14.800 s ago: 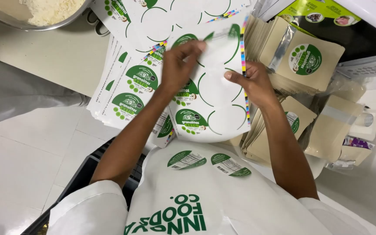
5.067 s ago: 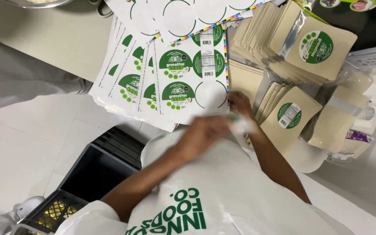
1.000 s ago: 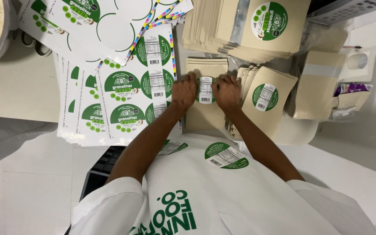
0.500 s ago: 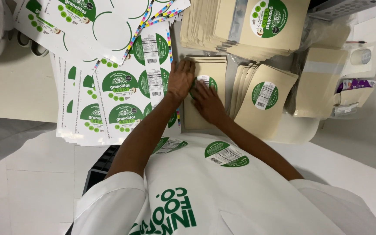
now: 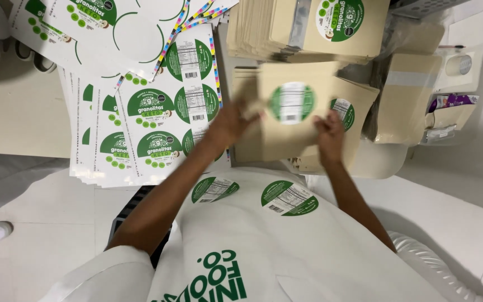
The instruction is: Peeling circular labels from a sheet and applying them to the center of paper pouches.
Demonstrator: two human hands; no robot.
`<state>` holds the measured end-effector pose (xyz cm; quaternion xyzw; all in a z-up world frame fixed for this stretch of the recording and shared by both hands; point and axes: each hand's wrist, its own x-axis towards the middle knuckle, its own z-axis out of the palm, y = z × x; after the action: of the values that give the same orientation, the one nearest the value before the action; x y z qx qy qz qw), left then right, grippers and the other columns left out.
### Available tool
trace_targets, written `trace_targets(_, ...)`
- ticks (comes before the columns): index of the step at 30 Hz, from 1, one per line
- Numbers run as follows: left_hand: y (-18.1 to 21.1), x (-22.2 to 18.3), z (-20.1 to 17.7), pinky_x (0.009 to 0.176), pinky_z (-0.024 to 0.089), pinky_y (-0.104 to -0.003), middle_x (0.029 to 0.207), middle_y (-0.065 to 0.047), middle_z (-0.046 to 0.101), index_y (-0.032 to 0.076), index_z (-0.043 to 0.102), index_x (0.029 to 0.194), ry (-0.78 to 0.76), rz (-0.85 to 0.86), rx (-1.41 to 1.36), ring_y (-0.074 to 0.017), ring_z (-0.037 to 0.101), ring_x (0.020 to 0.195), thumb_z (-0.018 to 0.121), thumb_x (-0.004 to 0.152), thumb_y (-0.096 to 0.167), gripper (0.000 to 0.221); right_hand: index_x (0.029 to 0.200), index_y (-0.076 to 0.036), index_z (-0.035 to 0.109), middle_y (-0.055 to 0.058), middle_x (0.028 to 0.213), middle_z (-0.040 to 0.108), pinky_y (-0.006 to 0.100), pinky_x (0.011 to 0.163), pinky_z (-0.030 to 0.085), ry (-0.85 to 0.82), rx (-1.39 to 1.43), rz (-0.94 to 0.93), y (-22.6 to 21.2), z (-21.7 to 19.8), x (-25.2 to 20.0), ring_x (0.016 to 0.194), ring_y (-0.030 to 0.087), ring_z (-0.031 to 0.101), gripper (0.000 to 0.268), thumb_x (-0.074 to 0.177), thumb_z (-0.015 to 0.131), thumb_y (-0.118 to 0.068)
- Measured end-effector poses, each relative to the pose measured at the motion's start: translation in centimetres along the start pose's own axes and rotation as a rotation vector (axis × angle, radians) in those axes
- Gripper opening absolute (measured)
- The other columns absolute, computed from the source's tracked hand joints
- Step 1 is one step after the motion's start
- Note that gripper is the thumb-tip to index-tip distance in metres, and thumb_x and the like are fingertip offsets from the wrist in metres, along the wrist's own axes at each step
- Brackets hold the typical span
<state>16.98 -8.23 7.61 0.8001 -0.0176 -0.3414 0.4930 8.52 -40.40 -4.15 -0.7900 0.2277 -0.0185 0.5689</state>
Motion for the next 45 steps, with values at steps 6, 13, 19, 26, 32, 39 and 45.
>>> trace_targets(6,3.1,-7.6,4.5,0.074,0.063,-0.044,0.097,-0.014,0.077,0.013,0.08,0.105,-0.53,0.045,-0.032,-0.0326,0.075,0.091,0.075,0.084,0.039,0.034,0.116,-0.014,0.061,-0.007,0.09,0.044,0.03,0.079,0.048,0.235,-0.211,0.12,1.0,-8.4,-0.8,0.086,0.01,0.052,0.016,0.102,0.068,-0.012)
trace_targets(13,1.1,-4.8,3.0,0.056,0.061,-0.028,0.084,-0.012,0.072,0.007,0.079,0.1,-0.073,-0.064,-0.541,-0.0161,0.066,0.067,0.077,0.088,0.022,0.019,0.123,-0.011,0.069,0.012,0.11,0.065,0.037,0.086,0.052,0.077,-0.341,-0.051,-4.7,-1.9,-0.7,0.103,0.026,0.064,0.022,0.108,0.07,-0.026)
trace_targets(19,-5.8,4.0,5.0,0.055,0.058,-0.028,0.085,-0.01,0.075,0.013,0.077,0.1,0.312,0.014,-0.309,-0.017,0.072,0.069,0.074,0.094,0.023,0.012,0.097,-0.013,0.075,0.004,0.093,0.071,0.038,0.083,0.05,-0.319,-0.063,0.289,-7.7,6.8,0.2,0.093,0.018,0.066,0.044,0.1,0.062,-0.055)
trace_targets(26,-7.3,9.1,5.7,0.071,0.064,-0.049,0.09,-0.025,0.074,0.003,0.063,0.103,0.267,0.037,0.301,-0.0415,0.076,0.086,0.058,0.1,0.019,0.017,0.067,-0.012,0.055,0.005,0.063,0.057,0.033,0.057,0.049,-0.182,-0.715,-0.575,-3.0,11.1,4.2,0.061,0.021,0.059,0.036,0.102,0.059,-0.017)
trace_targets(32,-9.9,12.9,7.3,0.082,0.064,-0.051,0.102,-0.026,0.072,0.003,0.053,0.127,0.127,-0.011,0.629,-0.043,0.075,0.096,0.057,0.1,0.015,0.031,0.084,-0.014,0.07,0.005,0.076,0.066,0.04,0.066,0.051,-0.138,-1.033,-0.663,-2.2,12.0,5.0,0.075,0.024,0.067,0.027,0.103,0.057,-0.029)
trace_targets(39,-7.8,10.2,4.2,0.095,0.044,-0.044,0.119,-0.013,0.058,0.004,0.063,0.125,0.51,0.445,1.072,-0.0324,0.05,0.123,0.075,0.087,0.006,0.04,0.126,0.003,0.06,0.022,0.109,0.063,0.048,0.079,0.054,-0.033,-1.183,-0.699,-4.8,12.8,3.0,0.101,0.037,0.064,0.046,0.098,0.064,-0.033)
trace_targets(45,-10.0,11.4,4.2,0.096,0.038,-0.046,0.1,-0.009,0.062,0.008,0.066,0.108,0.71,0.641,1.013,-0.0261,0.055,0.106,0.074,0.083,0.01,0.026,0.156,-0.009,0.047,0.02,0.164,0.034,0.063,0.116,0.033,-0.615,-0.798,-0.811,-1.8,12.4,-2.6,0.149,0.045,0.031,0.047,0.11,0.05,-0.016)
